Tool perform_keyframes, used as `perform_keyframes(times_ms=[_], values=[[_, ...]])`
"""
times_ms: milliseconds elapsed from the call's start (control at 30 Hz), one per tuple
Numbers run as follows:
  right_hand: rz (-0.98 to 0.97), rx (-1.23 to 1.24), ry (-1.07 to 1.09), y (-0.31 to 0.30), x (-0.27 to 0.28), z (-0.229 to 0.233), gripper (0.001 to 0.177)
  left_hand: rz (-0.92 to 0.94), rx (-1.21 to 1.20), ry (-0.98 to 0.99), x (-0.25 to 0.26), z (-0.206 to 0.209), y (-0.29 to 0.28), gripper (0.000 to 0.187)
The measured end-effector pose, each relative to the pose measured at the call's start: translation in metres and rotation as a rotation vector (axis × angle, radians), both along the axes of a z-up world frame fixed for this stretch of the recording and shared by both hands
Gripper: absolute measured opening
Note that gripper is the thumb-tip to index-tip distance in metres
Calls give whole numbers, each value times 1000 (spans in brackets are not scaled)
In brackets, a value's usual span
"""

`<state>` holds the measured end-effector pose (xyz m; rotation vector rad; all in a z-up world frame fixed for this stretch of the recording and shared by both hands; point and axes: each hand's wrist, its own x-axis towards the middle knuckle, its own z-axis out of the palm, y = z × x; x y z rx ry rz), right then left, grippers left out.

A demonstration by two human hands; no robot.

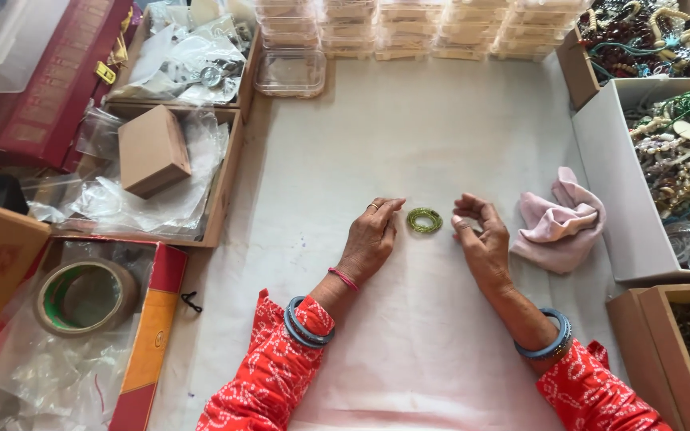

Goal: The person cleans a small plastic container with a cloth, places a small cloth pouch inside, and closes it. They then pick up a green beaded necklace, wipe it with the cloth, coil it, and place it into a small plastic bag. Finally, they reach into a cardboard box to retrieve another item.

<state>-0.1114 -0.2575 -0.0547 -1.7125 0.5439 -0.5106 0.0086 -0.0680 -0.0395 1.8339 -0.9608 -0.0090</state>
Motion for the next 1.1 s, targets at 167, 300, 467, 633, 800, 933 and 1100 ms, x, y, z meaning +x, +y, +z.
perform_keyframes(times_ms=[167, 300, 467, 633, 800, 933, 1100], values=[[-14, -70, -92, 0, -1, 7, 46, -42, 81, -29, -33, -6, 30, 42], [-18, -59, -67, 1, 0, 8, 47, -188, 323, -220, -81, 13, 80, 45], [-17, -60, -36, 1, 0, 9, 46, -228, 412, -285, -130, 28, 131, 52], [5, -40, -24, -10, 0, -6, 44, -192, 369, -184, -159, 37, 182, 39], [51, -142, -108, -25, 3, -33, 34, 290, 258, 95, -189, 24, 251, 8], [111, -118, -51, -15, -2, -19, 36, 577, 285, -90, -186, 93, 290, 12], [129, -143, -126, -33, -2, -37, 26, 913, 335, -399, -177, 144, 338, 25]])
